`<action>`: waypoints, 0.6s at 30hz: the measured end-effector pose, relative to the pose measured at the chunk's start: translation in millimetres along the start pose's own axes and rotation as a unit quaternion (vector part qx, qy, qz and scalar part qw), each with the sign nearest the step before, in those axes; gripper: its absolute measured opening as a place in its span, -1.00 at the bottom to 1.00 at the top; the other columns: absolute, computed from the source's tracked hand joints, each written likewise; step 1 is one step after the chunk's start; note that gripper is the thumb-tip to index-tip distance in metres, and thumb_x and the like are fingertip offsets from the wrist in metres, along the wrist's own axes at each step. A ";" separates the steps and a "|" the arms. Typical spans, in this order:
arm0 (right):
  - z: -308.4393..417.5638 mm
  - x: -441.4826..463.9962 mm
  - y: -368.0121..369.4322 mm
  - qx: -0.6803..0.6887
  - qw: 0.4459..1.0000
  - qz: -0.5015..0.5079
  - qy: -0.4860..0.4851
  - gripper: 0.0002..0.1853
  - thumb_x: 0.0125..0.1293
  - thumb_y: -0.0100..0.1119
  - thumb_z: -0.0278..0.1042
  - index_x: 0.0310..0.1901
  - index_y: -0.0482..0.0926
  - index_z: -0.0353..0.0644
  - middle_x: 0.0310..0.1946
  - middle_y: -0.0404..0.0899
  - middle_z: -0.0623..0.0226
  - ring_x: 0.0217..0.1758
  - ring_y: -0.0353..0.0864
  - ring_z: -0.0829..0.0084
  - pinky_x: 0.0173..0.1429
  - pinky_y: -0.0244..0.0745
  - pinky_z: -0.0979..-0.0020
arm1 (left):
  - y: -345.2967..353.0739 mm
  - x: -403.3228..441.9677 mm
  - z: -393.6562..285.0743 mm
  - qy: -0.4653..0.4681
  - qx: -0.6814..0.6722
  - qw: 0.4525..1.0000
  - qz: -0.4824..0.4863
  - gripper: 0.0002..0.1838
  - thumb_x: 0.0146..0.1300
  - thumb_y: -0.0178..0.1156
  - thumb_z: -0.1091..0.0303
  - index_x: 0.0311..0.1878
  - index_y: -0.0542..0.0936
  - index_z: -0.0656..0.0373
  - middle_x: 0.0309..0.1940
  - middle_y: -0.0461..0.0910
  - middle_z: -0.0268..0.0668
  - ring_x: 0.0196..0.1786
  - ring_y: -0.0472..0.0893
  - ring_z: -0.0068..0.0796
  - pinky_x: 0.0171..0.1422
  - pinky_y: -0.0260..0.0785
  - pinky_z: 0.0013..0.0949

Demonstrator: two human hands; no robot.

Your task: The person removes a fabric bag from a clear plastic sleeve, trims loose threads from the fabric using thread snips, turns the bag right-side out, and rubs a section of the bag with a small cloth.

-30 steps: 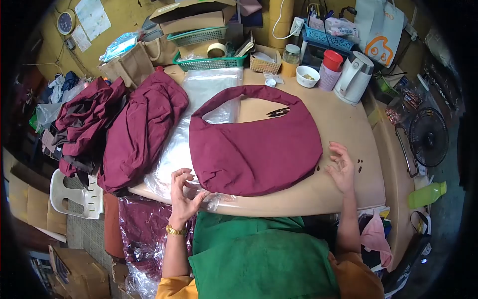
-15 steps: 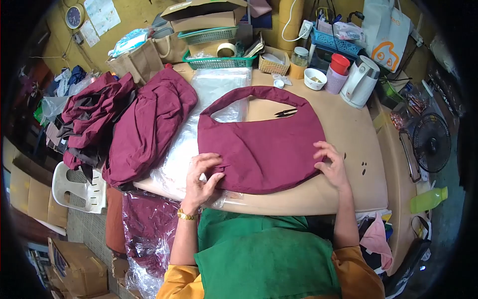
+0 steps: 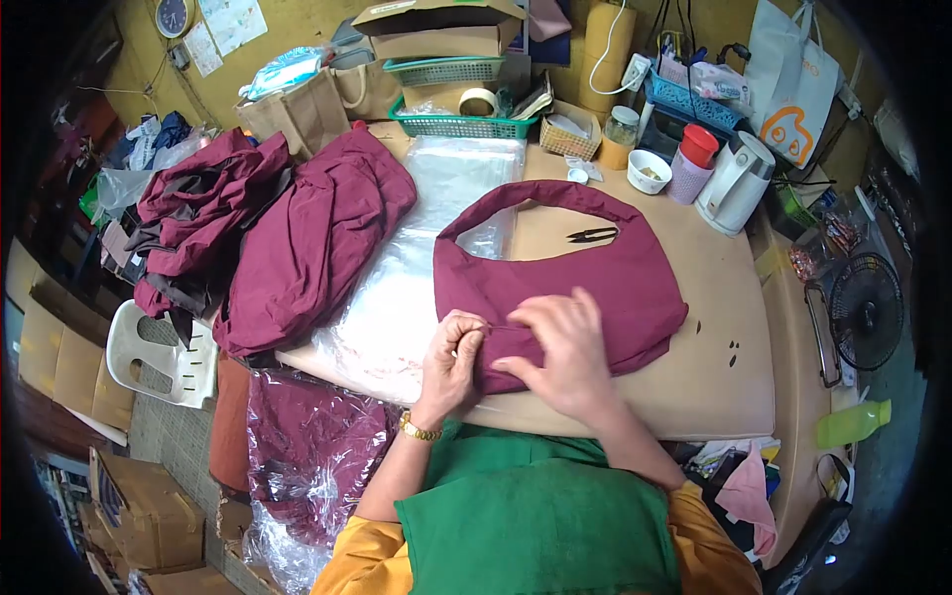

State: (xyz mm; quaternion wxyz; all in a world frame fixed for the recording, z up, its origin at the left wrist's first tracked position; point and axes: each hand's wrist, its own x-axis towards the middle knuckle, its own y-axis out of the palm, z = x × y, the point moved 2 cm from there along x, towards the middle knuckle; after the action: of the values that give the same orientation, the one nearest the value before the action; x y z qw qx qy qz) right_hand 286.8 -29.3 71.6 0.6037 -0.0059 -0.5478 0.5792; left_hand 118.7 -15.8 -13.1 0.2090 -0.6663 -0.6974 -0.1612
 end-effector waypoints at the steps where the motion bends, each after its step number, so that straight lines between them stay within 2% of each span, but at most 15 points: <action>1: -6.1 -3.2 13.9 0.008 0.999 0.039 -0.007 -0.77 0.08 0.45 -0.32 -0.28 0.59 -0.14 -0.28 0.61 0.31 -0.11 0.58 0.27 0.34 0.21 0.01 | 3.6 -0.6 -3.9 0.007 -0.010 1.000 -0.008 -0.81 0.50 0.07 0.39 -0.28 0.49 0.27 -0.28 0.55 -0.25 -0.18 0.49 -0.45 -0.04 0.35 -0.42; 2: -13.7 -6.1 30.3 0.016 0.997 0.077 -0.015 -0.78 0.08 0.45 -0.32 -0.31 0.58 -0.15 -0.37 0.60 0.33 -0.19 0.59 0.30 0.33 0.21 0.03 | 1.0 -1.6 -3.1 0.009 -0.008 1.000 -0.009 -0.81 0.50 0.07 0.39 -0.28 0.49 0.27 -0.28 0.55 -0.25 -0.18 0.49 -0.45 -0.04 0.35 -0.42; 3: -16.0 -3.5 36.7 0.057 0.998 0.031 -0.019 -0.80 0.09 0.45 -0.32 -0.42 0.57 -0.15 -0.52 0.54 0.35 -0.38 0.56 0.33 0.22 0.26 0.11 | -1.7 -3.1 0.0 0.008 -0.015 1.000 -0.003 -0.80 0.50 0.07 0.38 -0.28 0.49 0.27 -0.29 0.53 -0.27 -0.19 0.48 -0.46 -0.05 0.34 -0.43; 6: -11.2 -7.7 43.9 0.095 0.995 0.020 -0.026 -0.79 0.10 0.44 -0.32 -0.48 0.56 -0.14 -0.60 0.49 0.35 -0.45 0.53 0.35 0.10 0.26 0.17 | -2.7 -6.1 7.9 -0.018 -0.050 0.999 -0.007 -0.77 0.53 0.04 0.34 -0.29 0.48 0.26 -0.33 0.48 -0.31 -0.24 0.44 -0.50 -0.10 0.30 -0.44; 7: -12.1 -10.0 45.2 0.082 0.996 0.027 -0.035 -0.78 0.10 0.44 -0.32 -0.52 0.55 -0.13 -0.63 0.47 0.38 -0.49 0.50 0.36 0.04 0.24 0.21 | -0.4 -6.0 7.0 -0.013 -0.050 0.998 -0.032 -0.78 0.49 0.11 0.32 -0.29 0.48 0.25 -0.35 0.47 -0.30 -0.26 0.43 -0.48 -0.10 0.31 -0.44; 9: -15.4 -9.4 45.8 0.075 0.996 0.020 -0.038 -0.78 0.11 0.43 -0.31 -0.51 0.56 -0.14 -0.62 0.48 0.38 -0.49 0.49 0.36 0.05 0.25 0.21 | 1.4 -2.5 -4.5 -0.008 -0.054 0.997 -0.056 -0.78 0.45 0.18 0.30 -0.29 0.48 0.23 -0.36 0.46 -0.30 -0.28 0.43 -0.47 -0.11 0.31 -0.43; 10: -16.8 -9.4 44.9 0.070 0.997 0.010 -0.039 -0.79 0.12 0.43 -0.30 -0.49 0.56 -0.14 -0.60 0.49 0.38 -0.49 0.48 0.36 0.07 0.25 0.21 | -0.8 0.8 -22.2 0.059 0.073 0.991 -0.097 -0.79 0.35 0.28 0.30 -0.28 0.51 0.22 -0.36 0.48 -0.30 -0.28 0.44 -0.44 -0.11 0.32 -0.41; 11: -17.8 -9.7 43.7 0.067 0.997 0.010 -0.037 -0.79 0.12 0.43 -0.30 -0.49 0.56 -0.14 -0.60 0.49 0.38 -0.49 0.48 0.36 0.07 0.25 0.21 | -2.3 2.3 -32.7 0.126 0.199 0.962 -0.135 -0.77 0.26 0.37 0.30 -0.26 0.53 0.21 -0.37 0.49 -0.30 -0.28 0.46 -0.41 -0.11 0.33 -0.39; 12: -18.4 -9.9 42.1 0.078 0.996 0.002 -0.036 -0.80 0.12 0.43 -0.31 -0.46 0.57 -0.14 -0.59 0.49 0.38 -0.47 0.49 0.36 0.09 0.25 0.21 | -4.4 1.9 -32.0 0.125 0.197 0.963 -0.135 -0.77 0.26 0.37 0.30 -0.26 0.53 0.21 -0.37 0.49 -0.30 -0.28 0.46 -0.41 -0.11 0.33 -0.39; 14: -18.2 -10.0 39.1 0.091 0.995 -0.004 -0.035 -0.82 0.12 0.43 -0.32 -0.43 0.58 -0.14 -0.57 0.50 0.38 -0.45 0.50 0.35 0.11 0.25 0.20 | -7.3 -0.7 -29.4 0.086 0.183 0.977 -0.063 -0.70 0.07 0.50 0.34 -0.22 0.58 0.20 -0.35 0.54 -0.30 -0.27 0.50 -0.39 -0.10 0.36 -0.35; 15: -18.1 -9.6 37.4 0.106 0.994 0.002 -0.029 -0.86 0.14 0.41 -0.37 -0.41 0.59 -0.14 -0.54 0.52 0.40 -0.42 0.52 0.37 0.16 0.24 0.20 | -8.0 -0.8 -30.3 0.085 0.184 0.977 -0.066 -0.70 0.07 0.50 0.34 -0.22 0.58 0.20 -0.35 0.54 -0.30 -0.27 0.50 -0.39 -0.10 0.36 -0.35; 17: -18.2 -8.9 38.2 0.123 0.992 0.009 -0.023 -0.89 0.15 0.38 -0.41 -0.39 0.60 -0.13 -0.51 0.54 0.41 -0.39 0.55 0.39 0.20 0.23 0.19 | -8.9 1.2 -29.1 -0.008 0.119 0.993 -0.026 -0.70 0.04 0.51 0.41 -0.20 0.60 0.20 -0.34 0.59 -0.31 -0.28 0.54 -0.43 -0.10 0.37 -0.33; 18: -18.9 -8.7 39.3 0.132 0.991 0.010 -0.023 -0.90 0.14 0.38 -0.43 -0.37 0.61 -0.14 -0.49 0.55 0.41 -0.37 0.56 0.39 0.22 0.23 0.18 | -12.4 2.0 -27.9 -0.008 0.120 0.992 -0.027 -0.70 0.04 0.51 0.41 -0.20 0.60 0.20 -0.34 0.59 -0.31 -0.28 0.54 -0.43 -0.10 0.37 -0.33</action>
State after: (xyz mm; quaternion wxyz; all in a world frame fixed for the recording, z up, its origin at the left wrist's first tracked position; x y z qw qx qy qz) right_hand 274.5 -10.6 33.1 0.5808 0.0819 -0.4802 0.6522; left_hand 108.5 -28.9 12.5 0.2771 -0.6187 -0.7311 -0.0766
